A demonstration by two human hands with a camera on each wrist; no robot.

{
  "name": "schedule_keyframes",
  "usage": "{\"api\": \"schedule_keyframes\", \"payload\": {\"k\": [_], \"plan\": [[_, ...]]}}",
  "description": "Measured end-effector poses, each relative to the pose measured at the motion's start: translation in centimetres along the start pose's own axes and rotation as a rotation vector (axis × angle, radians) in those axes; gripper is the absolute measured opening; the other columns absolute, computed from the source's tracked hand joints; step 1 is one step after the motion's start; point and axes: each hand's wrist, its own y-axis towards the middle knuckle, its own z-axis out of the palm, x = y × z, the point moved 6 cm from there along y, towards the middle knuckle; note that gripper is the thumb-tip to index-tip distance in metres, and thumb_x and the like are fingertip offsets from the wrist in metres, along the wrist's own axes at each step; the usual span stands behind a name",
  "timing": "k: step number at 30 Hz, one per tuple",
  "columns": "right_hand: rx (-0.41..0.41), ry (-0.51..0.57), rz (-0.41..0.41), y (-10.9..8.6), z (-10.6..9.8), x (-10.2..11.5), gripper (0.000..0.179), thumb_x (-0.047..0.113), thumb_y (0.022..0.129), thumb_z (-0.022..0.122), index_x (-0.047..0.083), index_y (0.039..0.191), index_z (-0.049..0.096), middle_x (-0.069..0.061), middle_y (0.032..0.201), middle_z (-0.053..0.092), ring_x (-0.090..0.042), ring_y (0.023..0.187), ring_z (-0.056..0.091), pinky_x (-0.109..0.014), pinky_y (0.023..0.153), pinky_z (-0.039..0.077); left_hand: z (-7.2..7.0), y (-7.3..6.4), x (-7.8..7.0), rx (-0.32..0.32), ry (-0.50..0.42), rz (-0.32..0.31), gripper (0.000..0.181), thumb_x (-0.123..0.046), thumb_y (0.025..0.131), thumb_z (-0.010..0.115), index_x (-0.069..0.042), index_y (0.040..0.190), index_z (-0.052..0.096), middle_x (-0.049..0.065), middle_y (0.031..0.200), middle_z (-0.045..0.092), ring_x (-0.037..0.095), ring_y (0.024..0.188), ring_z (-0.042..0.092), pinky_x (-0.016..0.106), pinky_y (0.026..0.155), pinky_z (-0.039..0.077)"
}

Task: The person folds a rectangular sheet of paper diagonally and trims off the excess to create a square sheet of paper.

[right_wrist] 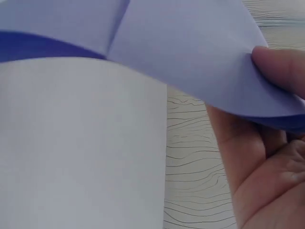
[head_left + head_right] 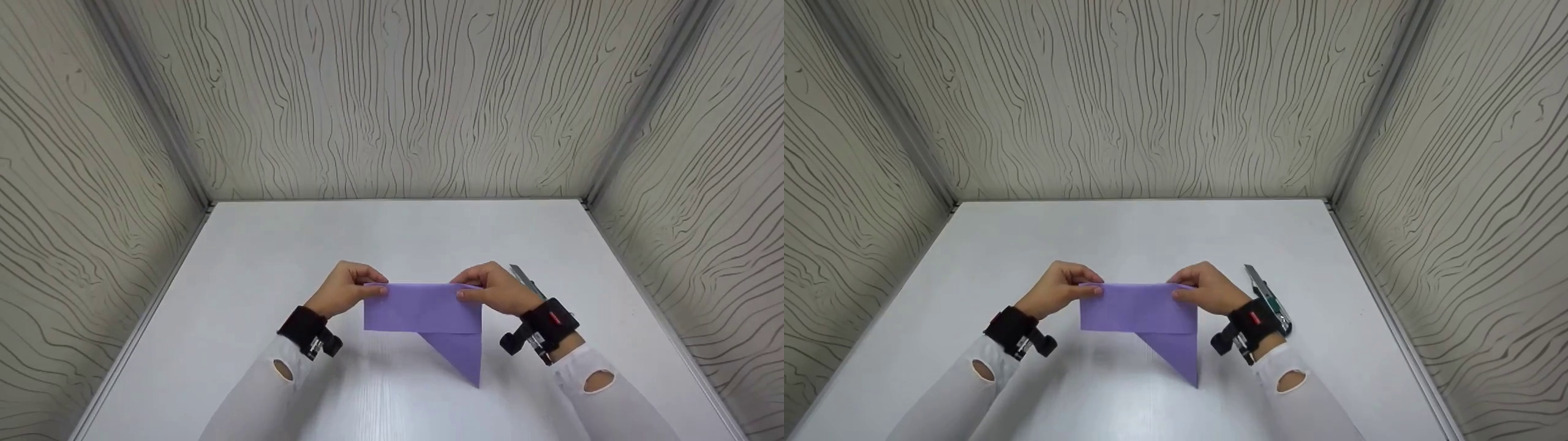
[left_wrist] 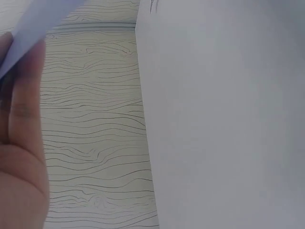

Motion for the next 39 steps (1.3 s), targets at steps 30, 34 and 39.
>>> {"api": "schedule_keyframes", "payload": {"k": [30, 34, 39], "plan": [[-0.086, -0.351, -0.150, -0.2, -0.7, 3.8, 0.018, 0.003, 0.100, 0.071, 0.010, 0.109, 0.085, -0.007, 0.106, 0.083, -0.013, 0.091, 0.077, -0.026, 0.077, 0.062, 4.1, 1.6, -5.7, 0.121, 0.538, 0.242, 0.013, -0.013, 0.103, 0.076, -0.006, 0.104, 0.087, 0.006, 0.097, 0.085, 0.014, 0.085, 0.078, 0.027, 0.078, 0.062], [-0.098, -0.370, -0.170, -0.1, -0.8, 4.1, 0.018, 0.000, 0.099, 0.070, 0.009, 0.108, 0.084, -0.007, 0.103, 0.083, -0.012, 0.089, 0.075, -0.027, 0.078, 0.062, 4.3, 1.3, -6.4, 0.067, 0.607, 0.336, 0.012, -0.011, 0.102, 0.076, -0.005, 0.101, 0.086, 0.006, 0.094, 0.084, 0.014, 0.082, 0.078, 0.027, 0.074, 0.062], [-0.179, -0.616, -0.242, -0.2, -0.1, 5.1, 0.018, 0.003, 0.098, 0.071, 0.010, 0.110, 0.082, -0.006, 0.101, 0.084, -0.019, 0.088, 0.078, -0.038, 0.077, 0.065, 4.8, 0.8, -7.2, -0.051, 0.776, 0.452, 0.010, -0.012, 0.101, 0.077, -0.007, 0.101, 0.086, 0.004, 0.091, 0.084, 0.016, 0.080, 0.080, 0.033, 0.074, 0.065]]}}
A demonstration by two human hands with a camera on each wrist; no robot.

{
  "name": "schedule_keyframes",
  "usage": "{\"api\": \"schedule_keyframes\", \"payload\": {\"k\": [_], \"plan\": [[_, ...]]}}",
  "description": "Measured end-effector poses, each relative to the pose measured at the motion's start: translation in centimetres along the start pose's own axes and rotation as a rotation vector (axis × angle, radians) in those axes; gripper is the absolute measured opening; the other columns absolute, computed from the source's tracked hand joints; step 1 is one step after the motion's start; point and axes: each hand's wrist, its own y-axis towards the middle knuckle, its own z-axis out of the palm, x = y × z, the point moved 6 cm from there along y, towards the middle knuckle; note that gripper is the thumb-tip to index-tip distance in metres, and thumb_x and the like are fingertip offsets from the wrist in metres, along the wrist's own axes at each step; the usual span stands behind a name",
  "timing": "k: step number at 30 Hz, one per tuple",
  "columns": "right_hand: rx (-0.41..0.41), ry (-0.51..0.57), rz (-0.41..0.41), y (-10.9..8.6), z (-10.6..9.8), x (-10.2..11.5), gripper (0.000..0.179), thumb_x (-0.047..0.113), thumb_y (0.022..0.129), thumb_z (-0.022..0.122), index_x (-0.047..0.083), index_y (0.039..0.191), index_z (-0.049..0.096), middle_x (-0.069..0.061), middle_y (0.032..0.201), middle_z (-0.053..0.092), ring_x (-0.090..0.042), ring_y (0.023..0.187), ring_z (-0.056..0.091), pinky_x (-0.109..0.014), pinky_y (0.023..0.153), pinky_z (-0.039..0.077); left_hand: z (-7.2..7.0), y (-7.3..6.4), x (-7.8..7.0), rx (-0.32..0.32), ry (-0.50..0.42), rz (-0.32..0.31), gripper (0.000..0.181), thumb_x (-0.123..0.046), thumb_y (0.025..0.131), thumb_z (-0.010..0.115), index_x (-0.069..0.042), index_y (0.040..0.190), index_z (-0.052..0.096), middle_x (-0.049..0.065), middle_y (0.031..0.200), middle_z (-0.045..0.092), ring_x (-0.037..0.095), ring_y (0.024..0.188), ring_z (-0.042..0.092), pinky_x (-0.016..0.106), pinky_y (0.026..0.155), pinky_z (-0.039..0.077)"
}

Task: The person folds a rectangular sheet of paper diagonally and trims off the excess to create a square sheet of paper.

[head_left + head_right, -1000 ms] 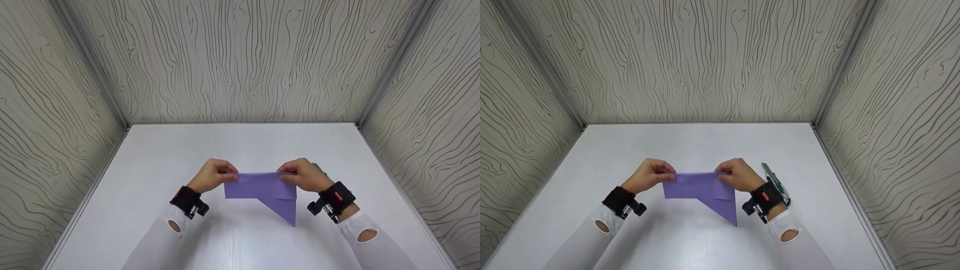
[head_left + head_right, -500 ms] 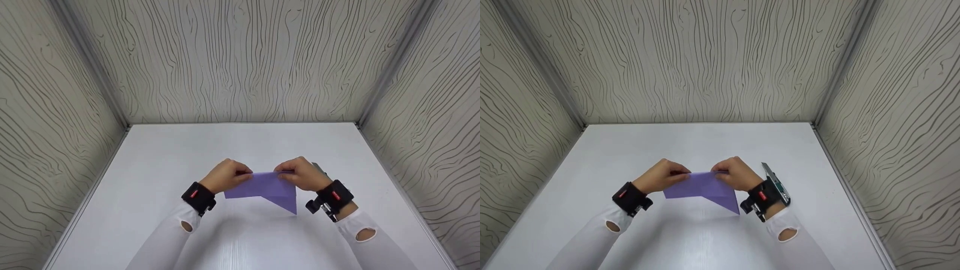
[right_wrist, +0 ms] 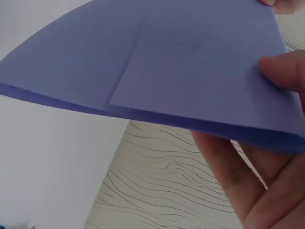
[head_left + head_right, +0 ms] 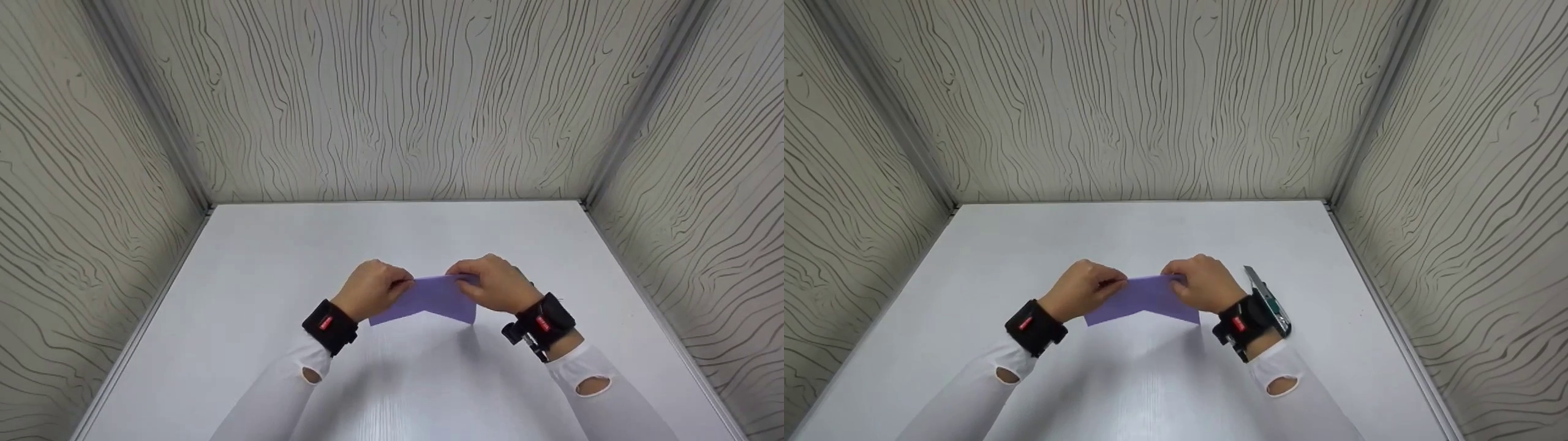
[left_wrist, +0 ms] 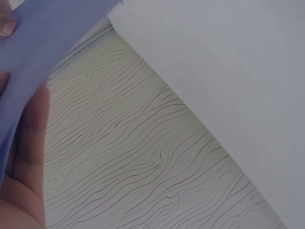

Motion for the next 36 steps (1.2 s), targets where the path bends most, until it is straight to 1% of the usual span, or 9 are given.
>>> {"api": "schedule_keyframes", "payload": {"k": [3, 6, 10, 14, 18, 22, 25, 30, 36], "plan": [[-0.065, -0.203, -0.044, 0.0, 0.3, 0.9, 0.016, 0.012, 0.099, 0.075, 0.011, 0.114, 0.082, -0.005, 0.101, 0.085, -0.022, 0.086, 0.080, -0.044, 0.075, 0.067, -0.1, 0.0, -0.7, -0.055, 0.118, 0.048, 0.009, -0.012, 0.100, 0.077, -0.009, 0.099, 0.086, 0.002, 0.088, 0.084, 0.016, 0.076, 0.080, 0.032, 0.071, 0.065], [-0.124, -0.297, -0.098, 0.2, 0.8, 1.9, 0.017, 0.017, 0.100, 0.077, 0.009, 0.114, 0.081, -0.005, 0.098, 0.084, -0.021, 0.081, 0.079, -0.042, 0.073, 0.066, 0.1, -0.1, -1.2, -0.094, 0.203, 0.095, 0.007, -0.011, 0.100, 0.078, -0.011, 0.098, 0.085, -0.001, 0.085, 0.083, 0.013, 0.071, 0.078, 0.030, 0.067, 0.064], [-0.184, -0.285, -0.173, 0.5, 1.4, 3.0, 0.014, 0.015, 0.099, 0.079, 0.008, 0.111, 0.080, -0.004, 0.092, 0.083, -0.018, 0.074, 0.075, -0.038, 0.069, 0.065, 0.3, -0.3, -1.5, -0.138, 0.260, 0.133, 0.008, -0.009, 0.097, 0.080, -0.014, 0.092, 0.083, -0.003, 0.078, 0.080, 0.010, 0.063, 0.073, 0.028, 0.060, 0.060], [-0.212, -0.277, -0.235, 0.6, 1.9, 3.6, 0.007, 0.009, 0.097, 0.080, 0.007, 0.104, 0.079, -0.003, 0.087, 0.082, -0.016, 0.070, 0.072, -0.035, 0.066, 0.063, 0.3, -0.6, -1.6, -0.174, 0.290, 0.151, 0.011, -0.008, 0.095, 0.080, -0.015, 0.087, 0.080, -0.005, 0.073, 0.078, 0.009, 0.059, 0.069, 0.028, 0.056, 0.057], [-0.197, -0.257, -0.260, 0.6, 2.4, 3.6, 0.006, 0.003, 0.096, 0.080, 0.007, 0.101, 0.078, -0.004, 0.084, 0.080, -0.015, 0.067, 0.069, -0.033, 0.066, 0.063, 0.6, -0.7, -1.8, -0.165, 0.344, 0.150, 0.014, -0.008, 0.096, 0.079, -0.016, 0.084, 0.079, -0.005, 0.070, 0.076, 0.008, 0.056, 0.065, 0.026, 0.053, 0.055], [-0.202, -0.241, -0.284, 0.6, 2.8, 3.7, 0.011, -0.002, 0.094, 0.078, 0.007, 0.100, 0.077, -0.004, 0.079, 0.077, -0.013, 0.063, 0.063, -0.031, 0.064, 0.061, 1.1, -0.7, -1.9, -0.152, 0.400, 0.140, 0.018, -0.009, 0.096, 0.076, -0.015, 0.080, 0.073, -0.004, 0.068, 0.072, 0.010, 0.055, 0.063, 0.027, 0.052, 0.053], [-0.218, -0.251, -0.304, 0.6, 2.9, 4.0, 0.013, -0.004, 0.093, 0.077, 0.007, 0.099, 0.076, -0.004, 0.074, 0.074, -0.012, 0.060, 0.059, -0.030, 0.060, 0.058, 1.6, -0.7, -2.1, -0.143, 0.394, 0.144, 0.016, -0.011, 0.098, 0.075, -0.014, 0.083, 0.071, -0.003, 0.070, 0.073, 0.012, 0.059, 0.066, 0.029, 0.055, 0.054], [-0.208, -0.267, -0.302, 0.7, 3.1, 4.5, 0.011, -0.002, 0.094, 0.077, 0.007, 0.100, 0.077, -0.004, 0.075, 0.076, -0.015, 0.061, 0.064, -0.031, 0.062, 0.060, 2.2, -0.7, -2.3, -0.136, 0.380, 0.159, 0.012, -0.013, 0.101, 0.074, -0.013, 0.090, 0.073, -0.002, 0.076, 0.075, 0.014, 0.066, 0.070, 0.029, 0.060, 0.057], [-0.191, -0.305, -0.259, 0.6, 3.5, 4.5, 0.004, 0.006, 0.098, 0.078, 0.008, 0.101, 0.077, -0.005, 0.079, 0.079, -0.016, 0.064, 0.070, -0.032, 0.067, 0.065, 2.3, -0.8, -2.4, -0.144, 0.385, 0.171, 0.016, -0.012, 0.100, 0.076, -0.013, 0.084, 0.072, -0.002, 0.074, 0.073, 0.012, 0.064, 0.069, 0.028, 0.058, 0.057]]}}
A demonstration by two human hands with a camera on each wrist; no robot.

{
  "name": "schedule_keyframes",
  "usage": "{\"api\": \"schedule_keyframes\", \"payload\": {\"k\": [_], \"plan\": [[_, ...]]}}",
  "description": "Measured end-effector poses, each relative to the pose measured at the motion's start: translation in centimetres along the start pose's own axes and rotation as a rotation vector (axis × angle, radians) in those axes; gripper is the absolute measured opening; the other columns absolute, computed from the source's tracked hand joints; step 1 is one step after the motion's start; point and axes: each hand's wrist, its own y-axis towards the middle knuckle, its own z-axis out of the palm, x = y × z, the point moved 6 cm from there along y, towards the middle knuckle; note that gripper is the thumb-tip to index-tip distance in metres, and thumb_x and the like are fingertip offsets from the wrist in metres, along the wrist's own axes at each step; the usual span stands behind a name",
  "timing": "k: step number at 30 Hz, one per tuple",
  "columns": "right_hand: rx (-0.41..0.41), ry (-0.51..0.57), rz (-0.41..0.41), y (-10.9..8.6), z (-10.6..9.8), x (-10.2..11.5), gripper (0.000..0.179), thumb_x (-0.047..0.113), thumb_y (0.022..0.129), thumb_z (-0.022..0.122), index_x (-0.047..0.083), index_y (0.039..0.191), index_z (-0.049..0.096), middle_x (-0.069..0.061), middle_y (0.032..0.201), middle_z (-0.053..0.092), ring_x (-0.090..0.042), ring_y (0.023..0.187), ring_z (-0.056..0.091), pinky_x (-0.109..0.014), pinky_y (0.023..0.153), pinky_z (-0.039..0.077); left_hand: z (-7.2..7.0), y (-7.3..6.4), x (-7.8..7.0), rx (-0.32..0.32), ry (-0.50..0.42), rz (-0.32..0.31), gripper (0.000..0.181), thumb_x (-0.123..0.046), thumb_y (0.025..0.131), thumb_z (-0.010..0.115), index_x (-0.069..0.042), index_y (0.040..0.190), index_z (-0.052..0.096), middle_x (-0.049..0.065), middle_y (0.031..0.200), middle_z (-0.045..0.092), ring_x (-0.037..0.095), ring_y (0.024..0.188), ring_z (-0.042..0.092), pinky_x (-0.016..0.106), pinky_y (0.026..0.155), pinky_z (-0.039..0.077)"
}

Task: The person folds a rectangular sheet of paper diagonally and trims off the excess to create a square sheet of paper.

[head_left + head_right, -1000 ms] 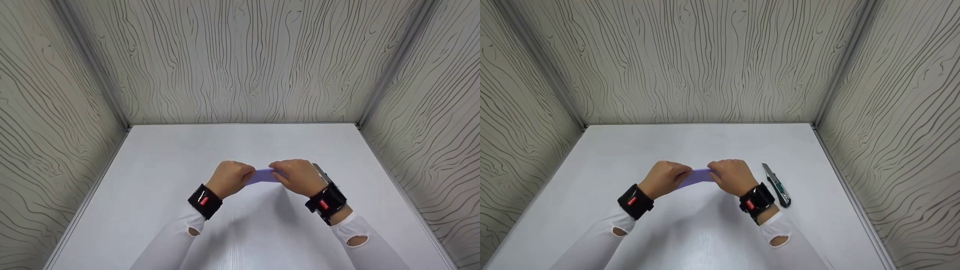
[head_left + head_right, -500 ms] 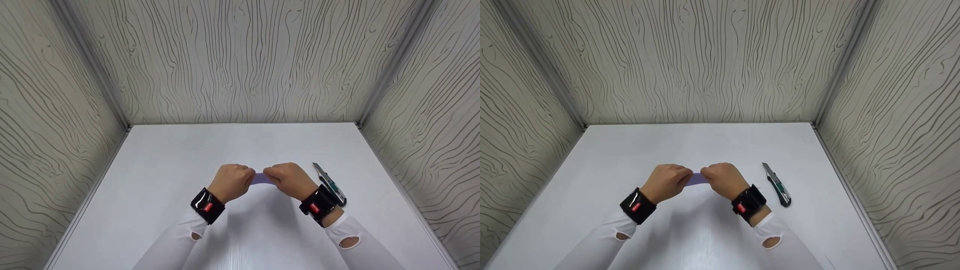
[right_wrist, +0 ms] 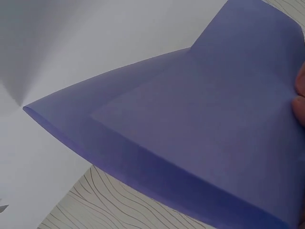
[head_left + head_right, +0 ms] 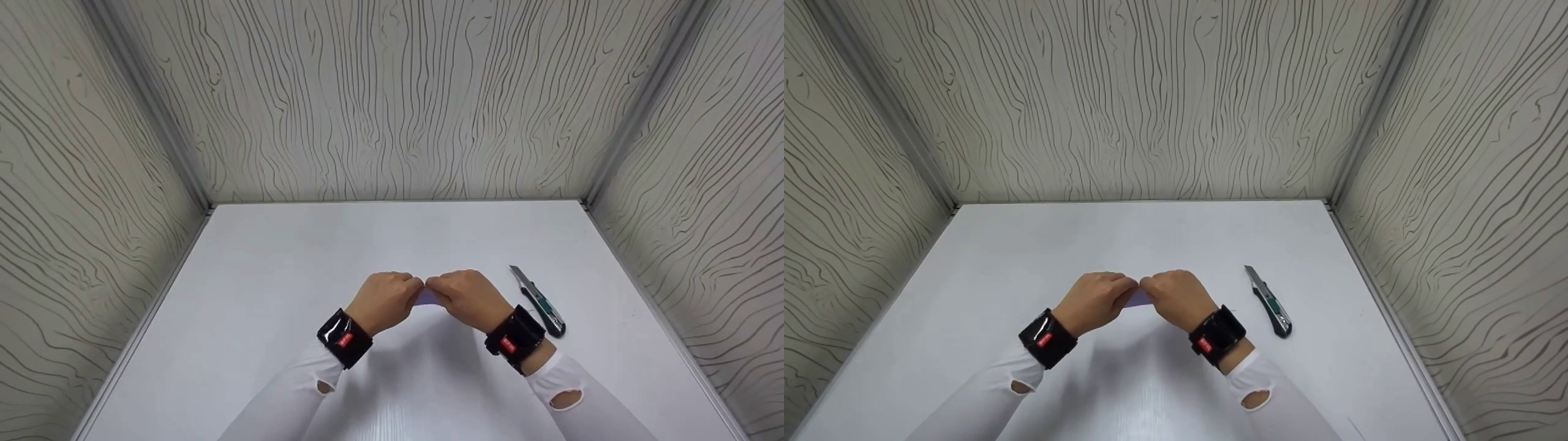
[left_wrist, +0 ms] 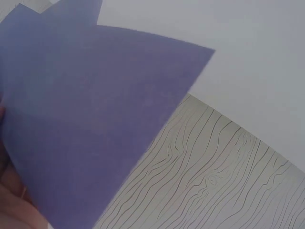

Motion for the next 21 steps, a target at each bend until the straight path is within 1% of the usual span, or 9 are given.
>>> {"api": "schedule_keyframes", "payload": {"k": [2, 5, 8, 11, 13, 16, 18, 21], "plan": [[0.007, -0.008, 0.011, -0.1, 0.1, 0.0, 0.001, 0.009, 0.100, 0.078, 0.008, 0.100, 0.078, -0.004, 0.081, 0.080, -0.015, 0.065, 0.070, -0.032, 0.069, 0.065, 0.0, 0.0, 0.0, 0.002, -0.002, 0.006, 0.014, -0.012, 0.098, 0.078, -0.014, 0.085, 0.073, -0.002, 0.074, 0.074, 0.012, 0.064, 0.070, 0.027, 0.058, 0.057], [0.018, -0.013, 0.021, -0.2, 0.1, -0.2, 0.005, 0.013, 0.100, 0.079, 0.008, 0.101, 0.080, -0.003, 0.082, 0.081, -0.014, 0.065, 0.068, -0.033, 0.070, 0.065, 0.0, 0.0, 0.1, 0.008, 0.004, 0.018, 0.010, -0.012, 0.095, 0.080, -0.014, 0.087, 0.076, -0.003, 0.076, 0.075, 0.011, 0.065, 0.071, 0.026, 0.058, 0.057], [0.023, -0.021, 0.017, -0.4, 0.0, -0.4, 0.005, 0.012, 0.097, 0.082, 0.009, 0.100, 0.079, -0.002, 0.079, 0.079, -0.013, 0.062, 0.064, -0.033, 0.069, 0.064, 0.0, 0.0, 0.2, 0.005, 0.014, 0.029, 0.008, -0.011, 0.093, 0.082, -0.015, 0.088, 0.078, -0.004, 0.077, 0.076, 0.010, 0.065, 0.071, 0.025, 0.059, 0.057], [0.008, -0.026, -0.013, -0.5, -0.3, -0.5, 0.006, 0.009, 0.094, 0.083, 0.009, 0.097, 0.077, -0.002, 0.074, 0.077, -0.011, 0.058, 0.057, -0.031, 0.065, 0.062, -0.2, 0.0, 0.2, -0.003, 0.021, 0.045, 0.008, -0.011, 0.093, 0.082, -0.015, 0.088, 0.078, -0.005, 0.076, 0.076, 0.010, 0.063, 0.069, 0.024, 0.058, 0.057], [-0.012, -0.012, -0.043, -0.5, -0.5, -0.5, 0.008, 0.005, 0.094, 0.082, 0.009, 0.093, 0.076, -0.001, 0.068, 0.072, -0.008, 0.056, 0.050, -0.027, 0.060, 0.058, -0.2, 0.0, 0.2, -0.001, 0.018, 0.058, 0.010, -0.011, 0.094, 0.081, -0.016, 0.086, 0.077, -0.006, 0.074, 0.075, 0.009, 0.061, 0.067, 0.024, 0.056, 0.056], [-0.036, 0.012, -0.104, -0.6, -0.6, -0.5, 0.014, 0.003, 0.092, 0.082, 0.008, 0.086, 0.071, 0.000, 0.060, 0.061, -0.005, 0.057, 0.037, -0.022, 0.053, 0.045, -0.2, -0.2, 0.4, 0.028, 0.007, 0.061, 0.011, -0.014, 0.097, 0.079, -0.017, 0.087, 0.077, -0.006, 0.072, 0.073, 0.009, 0.060, 0.065, 0.025, 0.055, 0.055], [-0.043, 0.022, -0.131, -0.8, -0.5, -0.6, 0.017, 0.000, 0.092, 0.082, 0.008, 0.084, 0.069, 0.001, 0.058, 0.055, -0.004, 0.058, 0.034, -0.021, 0.052, 0.039, -0.2, -0.3, 0.6, 0.059, 0.000, 0.056, 0.008, -0.017, 0.100, 0.077, -0.017, 0.091, 0.078, -0.006, 0.073, 0.073, 0.010, 0.061, 0.065, 0.026, 0.056, 0.055], [-0.050, 0.016, -0.150, -1.1, -0.6, -0.8, 0.018, -0.001, 0.089, 0.084, 0.008, 0.086, 0.069, 0.002, 0.059, 0.057, -0.004, 0.057, 0.036, -0.021, 0.052, 0.041, -0.3, -0.5, 1.1, 0.108, -0.010, 0.041, 0.006, -0.019, 0.101, 0.077, -0.017, 0.098, 0.081, -0.005, 0.077, 0.076, 0.011, 0.064, 0.068, 0.026, 0.059, 0.058]]}}
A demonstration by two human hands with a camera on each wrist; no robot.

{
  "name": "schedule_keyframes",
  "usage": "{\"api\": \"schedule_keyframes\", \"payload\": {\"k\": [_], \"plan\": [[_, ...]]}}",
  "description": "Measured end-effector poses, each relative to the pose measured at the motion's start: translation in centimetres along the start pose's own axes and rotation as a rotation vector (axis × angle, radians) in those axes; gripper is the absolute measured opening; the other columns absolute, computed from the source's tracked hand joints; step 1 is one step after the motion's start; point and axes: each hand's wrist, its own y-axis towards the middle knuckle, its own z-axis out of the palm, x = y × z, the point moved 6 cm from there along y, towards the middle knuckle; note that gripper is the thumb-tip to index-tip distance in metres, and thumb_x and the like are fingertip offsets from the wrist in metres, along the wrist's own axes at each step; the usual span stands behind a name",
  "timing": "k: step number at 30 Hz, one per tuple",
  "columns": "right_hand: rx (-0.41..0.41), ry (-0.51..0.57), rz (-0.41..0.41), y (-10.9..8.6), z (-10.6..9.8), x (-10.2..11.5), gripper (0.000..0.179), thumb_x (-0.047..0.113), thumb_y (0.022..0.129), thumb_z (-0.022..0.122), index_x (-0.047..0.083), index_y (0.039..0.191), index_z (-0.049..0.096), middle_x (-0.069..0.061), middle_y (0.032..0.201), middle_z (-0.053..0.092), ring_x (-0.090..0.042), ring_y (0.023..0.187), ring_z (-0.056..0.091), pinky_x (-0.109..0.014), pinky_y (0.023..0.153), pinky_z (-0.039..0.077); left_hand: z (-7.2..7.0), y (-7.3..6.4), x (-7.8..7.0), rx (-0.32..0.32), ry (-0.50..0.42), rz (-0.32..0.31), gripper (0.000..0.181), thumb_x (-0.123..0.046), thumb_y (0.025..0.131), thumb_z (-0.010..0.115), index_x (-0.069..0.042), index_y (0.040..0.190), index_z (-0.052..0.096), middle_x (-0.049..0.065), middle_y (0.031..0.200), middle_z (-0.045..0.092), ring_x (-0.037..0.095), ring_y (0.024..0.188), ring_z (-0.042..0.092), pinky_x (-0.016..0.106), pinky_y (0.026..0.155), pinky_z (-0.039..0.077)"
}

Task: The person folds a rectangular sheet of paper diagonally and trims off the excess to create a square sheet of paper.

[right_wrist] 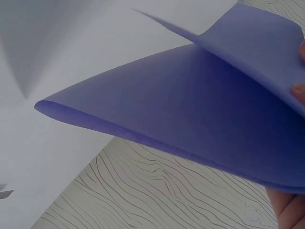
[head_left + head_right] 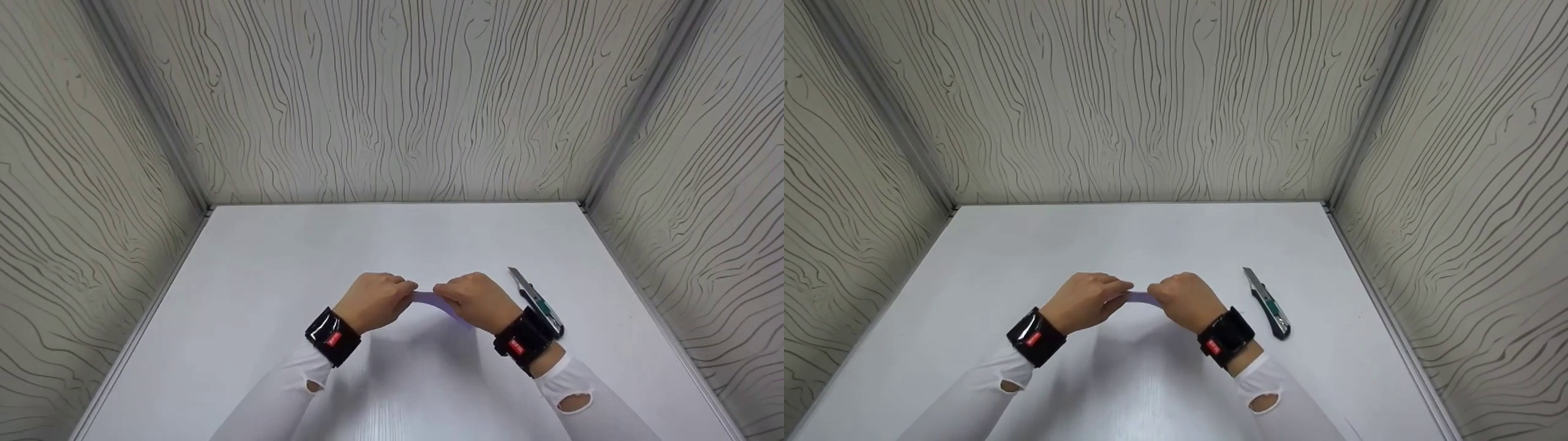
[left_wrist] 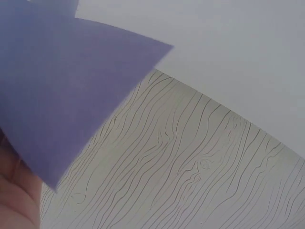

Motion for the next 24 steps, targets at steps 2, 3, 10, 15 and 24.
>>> {"api": "schedule_keyframes", "payload": {"k": [2, 3, 10, 15, 24], "plan": [[0.000, -0.003, 0.001, -0.2, -0.1, -0.1, 0.018, -0.002, 0.089, 0.083, 0.009, 0.088, 0.069, 0.003, 0.059, 0.059, -0.005, 0.056, 0.039, -0.022, 0.053, 0.044, -0.1, -0.2, 0.3, 0.027, -0.021, -0.005, 0.005, -0.019, 0.101, 0.078, -0.016, 0.100, 0.082, -0.004, 0.079, 0.078, 0.012, 0.066, 0.070, 0.027, 0.061, 0.059], [0.002, -0.001, 0.003, -0.3, -0.1, -0.1, 0.018, -0.003, 0.089, 0.083, 0.009, 0.088, 0.069, 0.003, 0.059, 0.059, -0.005, 0.056, 0.039, -0.023, 0.053, 0.044, -0.2, -0.3, 0.4, 0.037, -0.031, -0.004, 0.005, -0.018, 0.101, 0.078, -0.015, 0.099, 0.082, -0.004, 0.080, 0.078, 0.012, 0.067, 0.071, 0.028, 0.062, 0.059], [0.055, -0.009, 0.064, -0.4, 0.0, -0.1, 0.008, 0.004, 0.094, 0.081, 0.009, 0.095, 0.075, 0.001, 0.068, 0.070, -0.008, 0.057, 0.055, -0.027, 0.059, 0.055, -0.4, -0.7, 0.5, 0.018, -0.043, 0.043, 0.010, -0.012, 0.098, 0.079, -0.013, 0.088, 0.078, -0.003, 0.073, 0.075, 0.013, 0.062, 0.069, 0.029, 0.059, 0.057], [0.084, -0.024, 0.113, -0.6, 0.0, -0.3, 0.006, 0.005, 0.093, 0.082, 0.007, 0.099, 0.079, -0.002, 0.078, 0.080, -0.012, 0.063, 0.070, -0.033, 0.065, 0.062, -0.6, -1.0, 0.8, 0.002, -0.019, 0.033, 0.013, -0.008, 0.094, 0.079, -0.013, 0.084, 0.075, -0.003, 0.069, 0.072, 0.013, 0.058, 0.065, 0.029, 0.055, 0.054], [0.066, -0.017, 0.031, -0.2, 0.1, 0.4, 0.016, -0.002, 0.089, 0.084, 0.009, 0.088, 0.072, 0.000, 0.062, 0.067, -0.007, 0.054, 0.046, -0.024, 0.055, 0.051, -0.5, -1.1, 0.1, -0.012, 0.025, 0.050, 0.011, -0.014, 0.096, 0.078, -0.015, 0.086, 0.073, -0.005, 0.067, 0.068, 0.011, 0.057, 0.062, 0.027, 0.053, 0.053]]}}
